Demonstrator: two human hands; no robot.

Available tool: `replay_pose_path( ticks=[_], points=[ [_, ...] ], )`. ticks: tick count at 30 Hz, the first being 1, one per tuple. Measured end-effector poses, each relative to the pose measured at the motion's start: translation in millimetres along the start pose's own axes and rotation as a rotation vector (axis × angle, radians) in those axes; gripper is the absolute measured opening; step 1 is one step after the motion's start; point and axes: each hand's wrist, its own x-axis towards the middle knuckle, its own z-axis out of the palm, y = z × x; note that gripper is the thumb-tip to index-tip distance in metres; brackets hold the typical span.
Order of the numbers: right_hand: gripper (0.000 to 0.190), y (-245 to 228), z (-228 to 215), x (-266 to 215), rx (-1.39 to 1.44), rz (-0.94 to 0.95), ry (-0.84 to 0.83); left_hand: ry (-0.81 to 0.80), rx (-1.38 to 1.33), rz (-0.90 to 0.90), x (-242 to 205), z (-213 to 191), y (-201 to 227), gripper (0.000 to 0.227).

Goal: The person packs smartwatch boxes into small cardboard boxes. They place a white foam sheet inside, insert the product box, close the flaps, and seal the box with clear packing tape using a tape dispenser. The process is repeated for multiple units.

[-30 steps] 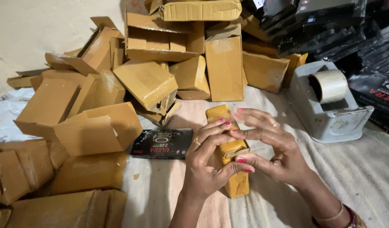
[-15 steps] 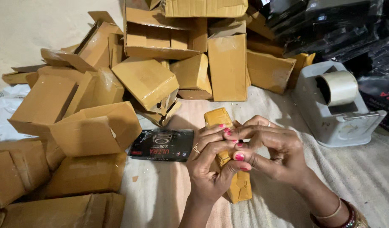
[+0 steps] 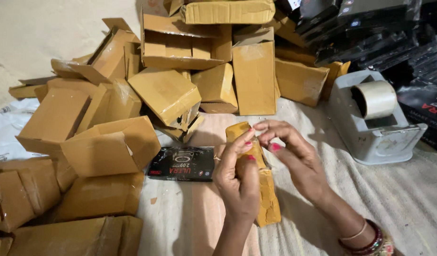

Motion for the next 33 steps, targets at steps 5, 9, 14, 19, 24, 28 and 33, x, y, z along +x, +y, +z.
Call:
replay_pose_path(
  ticks=[5,9,14,19,24,28,33],
  points=[
    [0.024,13,1,-9,-0.026,-0.251,-0.133,-0.087,-0.296,0.037,-2,-4,-17,0.038],
    [0.018,36,-15,10,0.210,-0.113,-0.317,-0.087,-0.318,0.111,-5,-9,-30,0.040],
    [0.018,48,-37,36,0.269,-0.002,-0.474,-0.105,-0.089,0.354,-10,-15,-37,0.055],
    [0.018,51,-34,49,0.257,0.023,-0.553,-0.098,-0.022,0.346,-8,-20,-29,0.053],
    [0.018,47,-26,44,0.236,-0.104,-0.559,0.015,0.141,0.340,-6,-12,-14,0.047],
    [0.020,43,-18,34,0.229,0.053,-0.471,0.125,0.263,0.278,-7,-6,1,0.040],
    [0.026,49,-4,18,0.346,0.014,-0.284,0.118,0.279,0.336,-11,-12,3,0.045]
  ],
)
